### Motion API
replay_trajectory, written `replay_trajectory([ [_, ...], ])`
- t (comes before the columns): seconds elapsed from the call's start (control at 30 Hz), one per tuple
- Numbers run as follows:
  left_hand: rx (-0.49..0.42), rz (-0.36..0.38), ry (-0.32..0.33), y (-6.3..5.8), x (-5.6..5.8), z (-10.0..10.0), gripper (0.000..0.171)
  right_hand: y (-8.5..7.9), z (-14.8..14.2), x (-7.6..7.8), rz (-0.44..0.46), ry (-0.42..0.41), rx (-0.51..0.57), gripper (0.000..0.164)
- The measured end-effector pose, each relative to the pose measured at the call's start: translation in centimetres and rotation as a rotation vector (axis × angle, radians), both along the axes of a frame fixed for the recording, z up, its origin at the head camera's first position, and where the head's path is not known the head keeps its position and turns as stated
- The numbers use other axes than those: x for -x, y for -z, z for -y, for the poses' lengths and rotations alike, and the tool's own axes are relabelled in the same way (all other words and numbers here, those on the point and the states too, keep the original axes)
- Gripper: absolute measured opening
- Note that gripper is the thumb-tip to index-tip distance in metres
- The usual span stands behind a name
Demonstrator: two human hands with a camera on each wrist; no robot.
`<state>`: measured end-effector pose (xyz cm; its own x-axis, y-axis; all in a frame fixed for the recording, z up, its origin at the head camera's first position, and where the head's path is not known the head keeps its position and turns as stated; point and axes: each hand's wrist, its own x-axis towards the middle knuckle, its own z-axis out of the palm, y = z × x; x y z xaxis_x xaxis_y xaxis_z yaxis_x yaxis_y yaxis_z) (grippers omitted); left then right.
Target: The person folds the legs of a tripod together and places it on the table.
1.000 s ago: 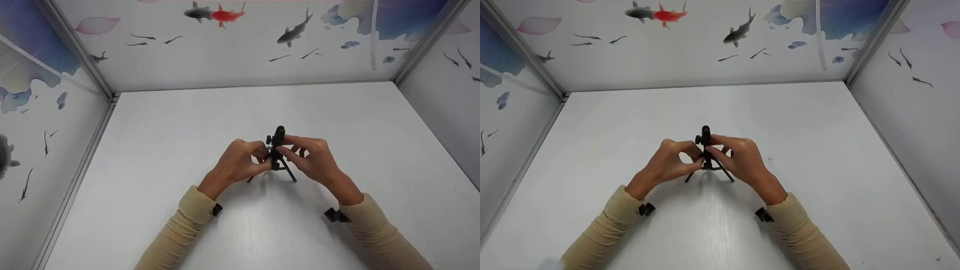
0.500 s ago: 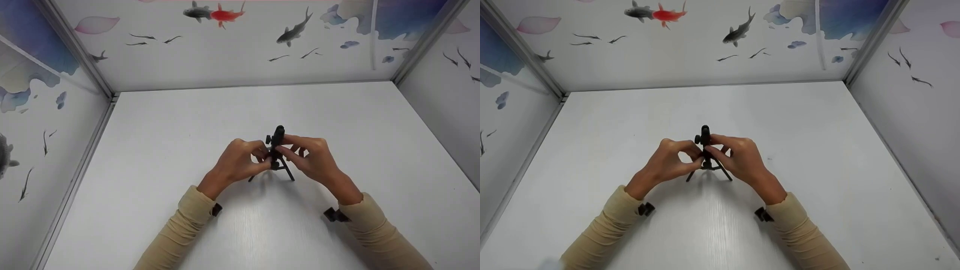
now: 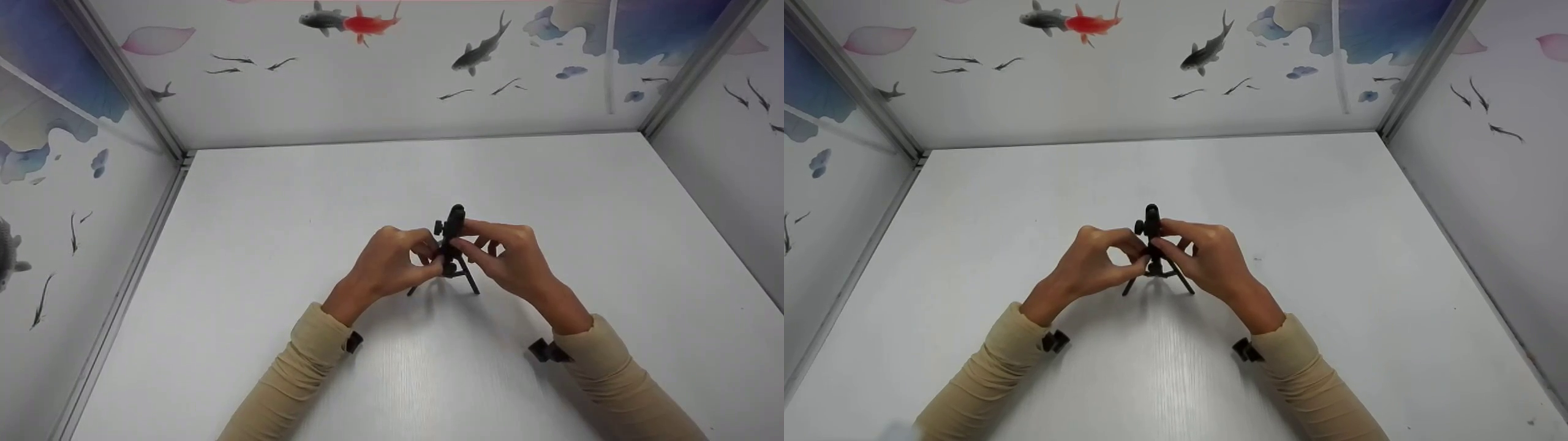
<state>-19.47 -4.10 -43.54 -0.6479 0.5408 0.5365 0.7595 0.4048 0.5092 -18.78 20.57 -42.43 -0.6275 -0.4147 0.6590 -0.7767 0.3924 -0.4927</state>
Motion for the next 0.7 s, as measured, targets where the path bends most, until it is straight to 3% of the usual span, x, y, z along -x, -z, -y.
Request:
replay_trajectory([
  [0.7,-0.021,-0.013,0.009,-0.08,0.01,0.02,0.005,0.13,-0.02,0.03,0.001,0.009,0.001,0.032],
])
